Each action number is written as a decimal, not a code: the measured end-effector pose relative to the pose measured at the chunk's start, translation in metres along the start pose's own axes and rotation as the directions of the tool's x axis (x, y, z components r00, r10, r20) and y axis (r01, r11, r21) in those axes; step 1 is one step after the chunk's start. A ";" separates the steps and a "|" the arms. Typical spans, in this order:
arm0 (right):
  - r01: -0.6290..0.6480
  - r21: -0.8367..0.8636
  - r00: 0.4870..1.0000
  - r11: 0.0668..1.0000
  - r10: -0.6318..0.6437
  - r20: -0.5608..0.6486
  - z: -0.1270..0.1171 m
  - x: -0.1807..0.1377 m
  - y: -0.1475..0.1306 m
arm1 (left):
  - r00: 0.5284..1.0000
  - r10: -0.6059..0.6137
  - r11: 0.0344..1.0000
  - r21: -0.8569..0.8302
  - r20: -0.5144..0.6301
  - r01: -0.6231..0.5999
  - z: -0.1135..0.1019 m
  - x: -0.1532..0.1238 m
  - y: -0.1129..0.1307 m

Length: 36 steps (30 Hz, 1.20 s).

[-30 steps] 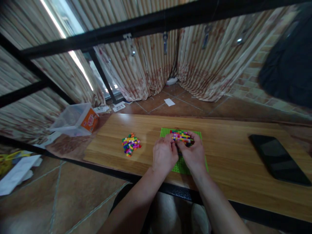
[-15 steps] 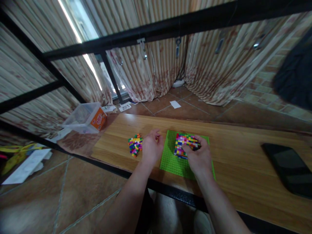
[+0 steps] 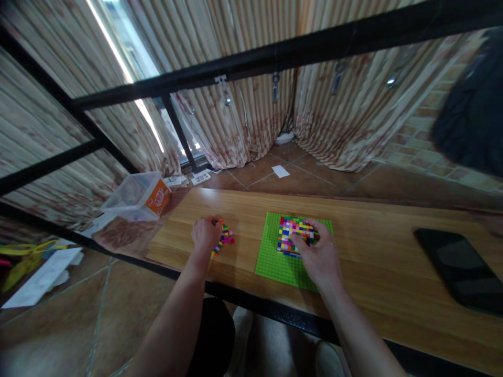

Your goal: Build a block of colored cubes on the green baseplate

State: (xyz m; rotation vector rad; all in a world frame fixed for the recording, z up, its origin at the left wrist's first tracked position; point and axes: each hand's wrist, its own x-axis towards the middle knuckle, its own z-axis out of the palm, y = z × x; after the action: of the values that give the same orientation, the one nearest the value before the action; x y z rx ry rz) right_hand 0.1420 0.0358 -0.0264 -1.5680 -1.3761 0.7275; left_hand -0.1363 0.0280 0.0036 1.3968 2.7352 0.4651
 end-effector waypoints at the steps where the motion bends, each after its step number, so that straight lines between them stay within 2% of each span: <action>1: 0.003 0.000 1.000 1.000 -0.003 0.001 -0.001 0.000 0.000 | 1.000 -0.006 1.000 0.003 0.006 0.006 0.000 0.000 0.001; 10: 0.018 0.066 1.000 0.998 -0.019 0.024 -0.001 0.002 0.002 | 0.999 -0.041 0.999 0.017 0.033 0.041 -0.001 0.000 0.004; 23: 0.014 0.053 0.999 0.998 -0.016 0.048 -0.005 0.001 -0.002 | 0.991 0.022 0.998 -0.053 0.131 -0.015 -0.012 0.001 -0.004; 30: 0.048 0.058 0.998 0.997 -0.050 0.024 -0.003 0.001 -0.003 | 0.993 0.029 0.998 -0.065 0.117 -0.022 -0.008 0.003 -0.006; 36: 0.018 0.117 0.999 0.993 -0.023 0.043 -0.002 0.003 -0.002 | 0.992 0.074 0.996 -0.060 0.099 -0.068 -0.011 0.007 -0.006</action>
State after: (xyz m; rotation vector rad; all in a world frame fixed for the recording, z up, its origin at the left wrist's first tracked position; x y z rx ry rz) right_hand 0.1435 0.0381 -0.0229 -1.4521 -1.3558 0.8199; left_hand -0.1473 0.0277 0.0133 1.4658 2.5799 0.4570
